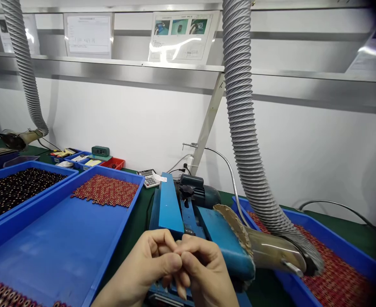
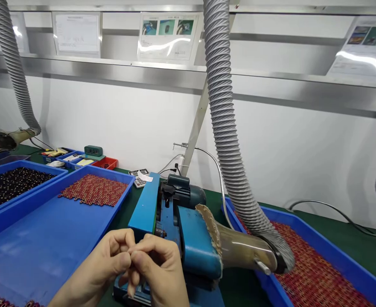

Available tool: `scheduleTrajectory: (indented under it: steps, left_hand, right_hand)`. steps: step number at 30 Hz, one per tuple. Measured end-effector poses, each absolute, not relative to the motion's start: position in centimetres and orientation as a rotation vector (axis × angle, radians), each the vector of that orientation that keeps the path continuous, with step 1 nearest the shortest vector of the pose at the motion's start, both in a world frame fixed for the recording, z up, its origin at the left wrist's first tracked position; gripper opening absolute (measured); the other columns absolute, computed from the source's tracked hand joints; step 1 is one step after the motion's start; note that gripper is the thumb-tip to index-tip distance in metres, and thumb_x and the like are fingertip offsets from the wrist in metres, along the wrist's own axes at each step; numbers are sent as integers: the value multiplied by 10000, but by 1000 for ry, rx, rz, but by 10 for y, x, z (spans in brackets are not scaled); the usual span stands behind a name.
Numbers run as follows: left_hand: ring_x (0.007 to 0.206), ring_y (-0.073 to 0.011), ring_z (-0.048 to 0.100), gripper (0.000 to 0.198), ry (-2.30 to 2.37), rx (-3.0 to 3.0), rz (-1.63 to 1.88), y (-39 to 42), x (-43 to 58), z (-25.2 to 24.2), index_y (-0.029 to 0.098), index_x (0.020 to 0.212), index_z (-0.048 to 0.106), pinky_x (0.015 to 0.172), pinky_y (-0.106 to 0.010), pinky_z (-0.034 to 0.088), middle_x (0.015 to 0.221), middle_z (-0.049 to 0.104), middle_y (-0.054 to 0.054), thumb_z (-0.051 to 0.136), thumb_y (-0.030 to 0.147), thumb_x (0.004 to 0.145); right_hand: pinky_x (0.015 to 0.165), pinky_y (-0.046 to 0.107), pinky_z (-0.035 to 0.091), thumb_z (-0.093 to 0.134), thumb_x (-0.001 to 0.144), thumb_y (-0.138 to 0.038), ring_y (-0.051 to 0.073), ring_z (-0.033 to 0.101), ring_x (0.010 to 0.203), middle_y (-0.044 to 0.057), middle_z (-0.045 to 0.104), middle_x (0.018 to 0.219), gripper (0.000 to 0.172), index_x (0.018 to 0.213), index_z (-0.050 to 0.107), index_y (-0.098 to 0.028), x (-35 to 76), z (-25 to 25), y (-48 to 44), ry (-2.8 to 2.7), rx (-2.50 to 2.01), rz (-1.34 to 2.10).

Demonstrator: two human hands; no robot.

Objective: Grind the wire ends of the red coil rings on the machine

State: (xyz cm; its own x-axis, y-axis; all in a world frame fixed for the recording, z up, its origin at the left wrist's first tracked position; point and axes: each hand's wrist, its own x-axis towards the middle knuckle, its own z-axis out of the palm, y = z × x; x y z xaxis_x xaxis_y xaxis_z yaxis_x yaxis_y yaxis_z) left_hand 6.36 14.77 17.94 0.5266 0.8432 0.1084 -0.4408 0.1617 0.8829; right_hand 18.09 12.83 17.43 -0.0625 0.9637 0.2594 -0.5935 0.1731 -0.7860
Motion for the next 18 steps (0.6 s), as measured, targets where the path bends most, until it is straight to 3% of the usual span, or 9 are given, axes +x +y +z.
scheduleTrajectory:
  steps: [6, 9, 11, 15, 18]
  left_hand:
    - [521, -91, 582, 348, 579, 1086, 1030, 144, 59, 186, 133, 697, 706, 526, -180, 363, 540, 639, 12, 866, 438, 650]
    - [576, -102, 537, 260, 721, 1203, 1127, 141, 59, 191, 149, 681, 719, 584, -204, 391, 575, 612, 17, 838, 380, 680]
    - [598, -113, 507, 168, 825, 1399, 1210, 138, 59, 193, 164, 664, 713, 587, -217, 382, 600, 598, 13, 766, 302, 743]
    - [583, -125, 505, 154, 981, 1709, 1429, 130, 60, 197, 198, 623, 681, 585, -243, 374, 602, 597, 15, 660, 177, 775]
    - [567, -128, 518, 158, 1026, 1770, 1545, 126, 60, 198, 214, 632, 671, 568, -248, 378, 593, 593, 19, 650, 177, 784]
  right_hand:
    - [407, 179, 402, 920, 611, -395, 65, 496, 398, -62, 530, 510, 213, 602, 769, -244, 178, 176, 127, -873, -472, 1279]
    - [517, 192, 415, 904, 657, -362, 89, 521, 504, -31, 589, 511, 219, 585, 755, -218, 175, 175, 126, -932, -601, 930]
    - [514, 203, 383, 873, 698, -395, 94, 477, 501, -29, 578, 496, 275, 576, 715, -206, 173, 174, 126, -941, -699, 752]
    - [440, 195, 307, 765, 817, -462, 74, 388, 424, -74, 465, 461, 360, 619, 604, -208, 174, 169, 128, -840, -643, 915]
    - [469, 205, 367, 749, 848, -415, 89, 466, 464, -56, 537, 496, 249, 694, 695, -226, 176, 168, 128, -902, -620, 766]
